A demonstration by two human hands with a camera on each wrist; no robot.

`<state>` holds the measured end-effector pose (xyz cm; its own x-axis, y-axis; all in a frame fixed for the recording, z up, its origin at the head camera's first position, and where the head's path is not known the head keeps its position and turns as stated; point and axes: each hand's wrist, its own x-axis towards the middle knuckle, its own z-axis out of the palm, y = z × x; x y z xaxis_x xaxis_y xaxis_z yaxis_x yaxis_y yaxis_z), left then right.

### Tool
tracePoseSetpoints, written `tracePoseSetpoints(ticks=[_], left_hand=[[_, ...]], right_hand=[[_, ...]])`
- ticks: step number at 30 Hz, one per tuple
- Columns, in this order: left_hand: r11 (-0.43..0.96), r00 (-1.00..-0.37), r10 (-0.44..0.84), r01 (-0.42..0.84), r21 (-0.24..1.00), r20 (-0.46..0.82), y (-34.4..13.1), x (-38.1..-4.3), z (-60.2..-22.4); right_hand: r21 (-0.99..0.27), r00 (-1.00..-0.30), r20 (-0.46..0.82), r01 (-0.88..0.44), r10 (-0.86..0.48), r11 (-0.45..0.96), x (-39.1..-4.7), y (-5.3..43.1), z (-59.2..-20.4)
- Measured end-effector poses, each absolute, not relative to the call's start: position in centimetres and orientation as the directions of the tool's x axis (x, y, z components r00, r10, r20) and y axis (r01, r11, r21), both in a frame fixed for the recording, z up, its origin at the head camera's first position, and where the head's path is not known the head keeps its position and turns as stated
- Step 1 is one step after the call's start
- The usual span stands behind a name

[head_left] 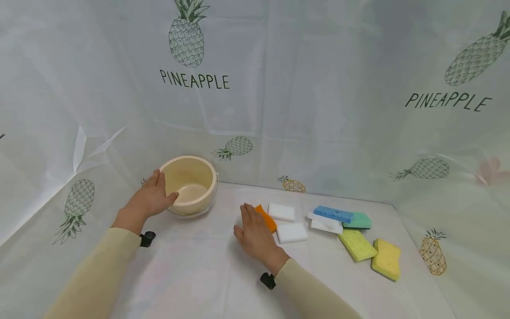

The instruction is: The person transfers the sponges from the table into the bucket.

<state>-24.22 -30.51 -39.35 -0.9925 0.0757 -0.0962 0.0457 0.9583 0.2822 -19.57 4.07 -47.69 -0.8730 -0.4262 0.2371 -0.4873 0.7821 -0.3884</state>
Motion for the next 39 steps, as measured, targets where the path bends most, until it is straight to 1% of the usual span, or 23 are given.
tracePoseSetpoints(ticks=[10,16,20,25,30,35,37,39], left_hand=[[0.96,-0.98,0.17,0.142,0.242,-0.101,-26.7,-23.8,-39.0],[0.957,-0.977,0.207,0.19,0.221,-0.054,-24.4,-24.0,-39.1],[0.955,-0.976,0.214,0.201,0.218,-0.041,-23.1,-24.4,-38.8],[0.954,-0.977,0.197,0.171,0.245,-0.085,-22.0,-24.9,-38.0],[0.953,-0.972,0.192,0.152,0.262,-0.137,-21.6,-25.5,-37.6],[0.944,-0.961,0.188,0.12,0.306,-0.202,-21.8,-25.5,-38.4],[0.945,-0.965,0.18,0.117,0.304,-0.189,-21.9,-25.2,-38.7],[0.948,-0.974,0.184,0.14,0.286,-0.132,-22.0,-25.0,-39.1]], right_hand=[[-0.384,-0.877,0.303,-0.47,-0.372,0.795,-21.3,4.8,-45.3],[-0.381,-0.866,0.342,-0.482,-0.365,0.789,-22.4,5.0,-44.4],[-0.375,-0.882,0.304,-0.459,-0.361,0.805,-23.3,5.2,-43.9],[-0.351,-0.906,0.234,-0.416,-0.352,0.839,-25.0,5.6,-43.4],[-0.383,-0.908,0.156,-0.418,-0.388,0.824,-26.2,5.7,-43.4],[-0.422,-0.909,0.114,-0.409,-0.4,0.809,-26.3,5.1,-43.8],[-0.413,-0.911,0.114,-0.406,-0.397,0.815,-26.2,4.9,-43.8],[-0.389,-0.911,0.118,-0.408,-0.395,0.826,-26.0,4.8,-43.8]])
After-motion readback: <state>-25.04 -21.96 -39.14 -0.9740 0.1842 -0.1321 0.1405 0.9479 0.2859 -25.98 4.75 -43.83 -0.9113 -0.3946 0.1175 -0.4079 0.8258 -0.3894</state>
